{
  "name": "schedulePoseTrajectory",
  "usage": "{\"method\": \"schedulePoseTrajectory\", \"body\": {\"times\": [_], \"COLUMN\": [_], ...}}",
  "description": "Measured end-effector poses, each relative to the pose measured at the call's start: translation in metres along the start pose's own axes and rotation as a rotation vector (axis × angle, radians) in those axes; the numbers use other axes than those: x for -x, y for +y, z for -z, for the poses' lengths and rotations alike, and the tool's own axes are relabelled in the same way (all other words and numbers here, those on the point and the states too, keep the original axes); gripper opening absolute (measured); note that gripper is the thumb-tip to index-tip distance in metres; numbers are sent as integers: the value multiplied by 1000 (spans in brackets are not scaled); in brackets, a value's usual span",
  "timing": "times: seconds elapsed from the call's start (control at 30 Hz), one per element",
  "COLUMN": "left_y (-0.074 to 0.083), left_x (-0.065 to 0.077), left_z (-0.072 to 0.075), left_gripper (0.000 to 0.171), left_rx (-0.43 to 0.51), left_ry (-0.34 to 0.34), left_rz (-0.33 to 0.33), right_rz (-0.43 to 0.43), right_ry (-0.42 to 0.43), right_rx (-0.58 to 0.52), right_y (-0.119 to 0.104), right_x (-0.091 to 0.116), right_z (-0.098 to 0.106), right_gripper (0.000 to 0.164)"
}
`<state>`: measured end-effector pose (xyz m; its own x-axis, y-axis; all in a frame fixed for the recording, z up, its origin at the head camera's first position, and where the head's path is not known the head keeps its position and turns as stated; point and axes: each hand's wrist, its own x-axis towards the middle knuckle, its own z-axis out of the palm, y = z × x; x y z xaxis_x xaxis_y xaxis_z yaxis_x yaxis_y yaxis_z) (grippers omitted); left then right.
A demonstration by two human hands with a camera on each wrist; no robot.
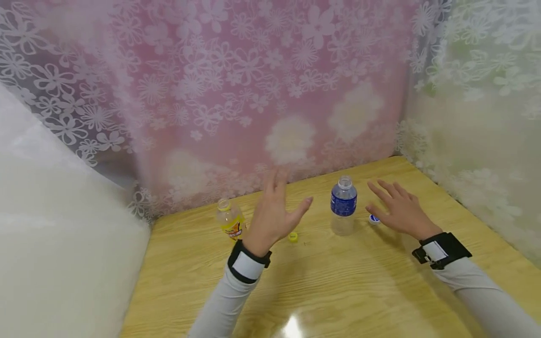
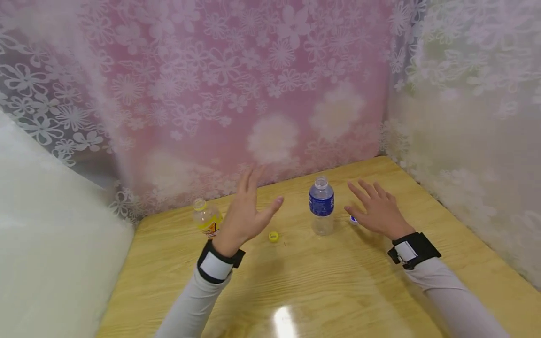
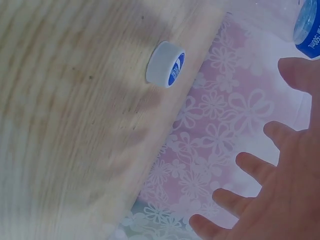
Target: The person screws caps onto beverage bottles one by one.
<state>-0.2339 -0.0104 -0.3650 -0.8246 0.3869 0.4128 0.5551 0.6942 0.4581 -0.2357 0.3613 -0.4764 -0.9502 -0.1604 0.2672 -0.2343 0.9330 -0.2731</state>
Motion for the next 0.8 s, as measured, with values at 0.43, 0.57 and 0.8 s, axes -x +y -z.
{"method": "schedulePoseTrajectory", "body": {"times": [0.43, 0.57, 0.8], "left_y": [21, 23, 26], "left_x": [-42, -46, -43], "left_z": [-113, -127, -115], "left_gripper": [109, 94, 78], "left_rx": [295, 344, 307], "left_ry": [-232, -201, -152], "left_rz": [117, 101, 62], "right_rz": [38, 51, 36], "right_ry": [-24, -38, -116], "right_rx": [34, 36, 33], "right_y": [-4, -4, -2], "right_x": [4, 5, 6], "right_z": [-6, -5, -4], "right_gripper": [79, 79, 78]}}
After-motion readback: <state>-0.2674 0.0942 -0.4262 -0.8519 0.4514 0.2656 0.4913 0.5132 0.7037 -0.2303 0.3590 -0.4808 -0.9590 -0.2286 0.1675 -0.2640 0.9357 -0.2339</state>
